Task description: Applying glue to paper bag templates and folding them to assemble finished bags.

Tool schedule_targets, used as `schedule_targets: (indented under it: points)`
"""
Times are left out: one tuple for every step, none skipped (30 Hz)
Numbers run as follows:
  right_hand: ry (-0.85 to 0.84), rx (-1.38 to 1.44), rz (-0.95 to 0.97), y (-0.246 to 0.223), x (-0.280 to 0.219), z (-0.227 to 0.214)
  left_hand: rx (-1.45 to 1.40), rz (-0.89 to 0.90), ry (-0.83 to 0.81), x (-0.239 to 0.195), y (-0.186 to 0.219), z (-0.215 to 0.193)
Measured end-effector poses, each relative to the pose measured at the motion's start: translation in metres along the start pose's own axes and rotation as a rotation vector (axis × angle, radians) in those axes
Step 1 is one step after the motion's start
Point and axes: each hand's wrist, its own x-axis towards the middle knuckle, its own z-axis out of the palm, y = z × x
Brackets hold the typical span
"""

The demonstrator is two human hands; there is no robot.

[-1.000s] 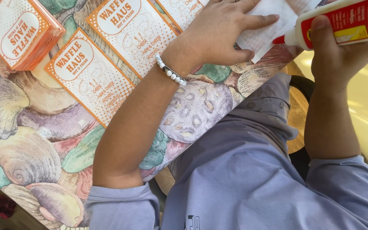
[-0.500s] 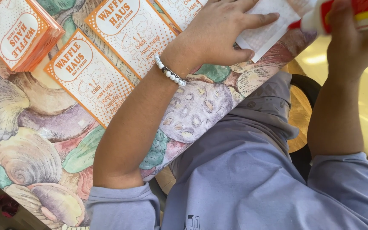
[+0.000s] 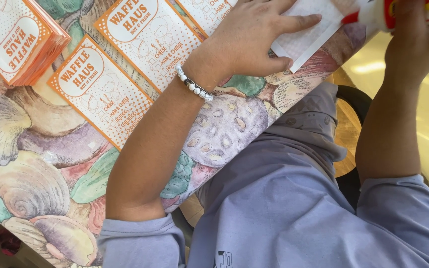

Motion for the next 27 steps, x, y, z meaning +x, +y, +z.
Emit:
schedule_targets:
  points:
    - [-0.089, 0.064, -0.137, -0.014, -0.007, 0.003, -0.023, 0.003, 0.009, -0.001, 0.000, -0.001]
    - [-0.090, 0.065, -0.138, -0.009, -0.004, 0.002, -0.022, 0.002, 0.010, 0.000, 0.000, 0.000]
    - [-0.086, 0.053, -0.144, -0.004, -0.003, 0.000, -0.016, 0.004, 0.011, 0.000, -0.001, 0.001]
    - [-0.082, 0.041, -0.151, 0.002, -0.002, -0.001, -0.009, 0.006, 0.013, 0.000, -0.001, 0.002]
    - [-0.083, 0.039, -0.147, 0.011, 0.002, -0.003, -0.013, 0.005, 0.010, -0.001, -0.001, 0.002]
    - [-0.032, -0.037, -0.035, 0.021, 0.005, -0.005, -0.003, -0.001, -0.005, -0.002, -0.002, 0.003]
    - [0.022, -0.114, 0.070, 0.030, 0.011, -0.008, 0.008, -0.006, -0.016, -0.001, -0.002, 0.003]
    - [0.022, -0.117, 0.069, 0.010, 0.004, -0.005, 0.005, -0.005, -0.014, 0.000, -0.001, 0.003]
    - [-0.061, -0.002, -0.116, -0.011, -0.001, 0.001, -0.012, 0.000, -0.015, 0.001, -0.001, 0.001]
    - [-0.138, 0.112, -0.303, -0.032, -0.006, 0.008, -0.030, 0.004, -0.016, 0.002, -0.001, -0.001]
    - [-0.142, 0.115, -0.306, -0.024, -0.003, 0.004, -0.028, 0.000, -0.012, 0.002, 0.003, -0.001]
    - [0.021, 0.108, -0.178, -0.016, -0.001, -0.001, -0.005, -0.046, -0.030, 0.003, 0.006, 0.000]
    - [0.184, 0.096, -0.047, -0.008, 0.001, -0.006, 0.014, -0.092, -0.051, 0.003, 0.010, 0.002]
    - [0.179, 0.096, -0.048, -0.002, 0.000, -0.017, 0.013, -0.097, -0.049, 0.006, 0.032, -0.011]
    - [0.205, -0.057, 0.038, 0.005, 0.000, -0.027, 0.115, -0.256, -0.285, 0.012, 0.053, -0.026]
    - [0.233, -0.210, 0.124, 0.011, 0.001, -0.038, 0.217, -0.414, -0.522, 0.017, 0.073, -0.040]
    - [0.238, -0.209, 0.121, 0.015, 0.003, -0.041, 0.220, -0.411, -0.519, 0.021, 0.079, -0.027]
    - [0.277, -0.047, 0.079, 0.019, 0.005, -0.044, 0.353, -0.462, -0.426, 0.025, 0.084, -0.013]
    - [0.307, 0.114, 0.044, 0.023, 0.004, -0.046, 0.480, -0.521, -0.338, 0.026, 0.091, 0.002]
    - [0.303, 0.115, 0.048, 0.029, 0.001, -0.052, 0.479, -0.525, -0.342, 0.021, 0.087, 0.000]
    - [0.284, 0.106, 0.043, 0.035, -0.001, -0.057, 0.478, -0.426, -0.129, 0.018, 0.083, -0.002]
    - [0.264, 0.097, 0.038, 0.041, -0.002, -0.061, 0.473, -0.325, 0.083, 0.015, 0.079, -0.005]
    - [0.268, 0.099, 0.039, 0.036, -0.004, -0.060, 0.477, -0.321, 0.081, 0.006, 0.066, -0.023]
    - [0.283, 0.157, 0.080, 0.031, -0.005, -0.059, 0.414, -0.042, 0.038, -0.003, 0.052, -0.040]
    - [0.299, 0.211, 0.119, 0.026, -0.005, -0.059, 0.344, 0.238, -0.005, -0.011, 0.039, -0.057]
    - [0.304, 0.211, 0.118, 0.026, -0.005, -0.062, 0.345, 0.244, -0.006, -0.016, 0.032, -0.055]
    - [0.276, 0.250, 0.133, 0.027, -0.005, -0.062, 0.395, 0.206, -0.059, -0.023, 0.025, -0.053]
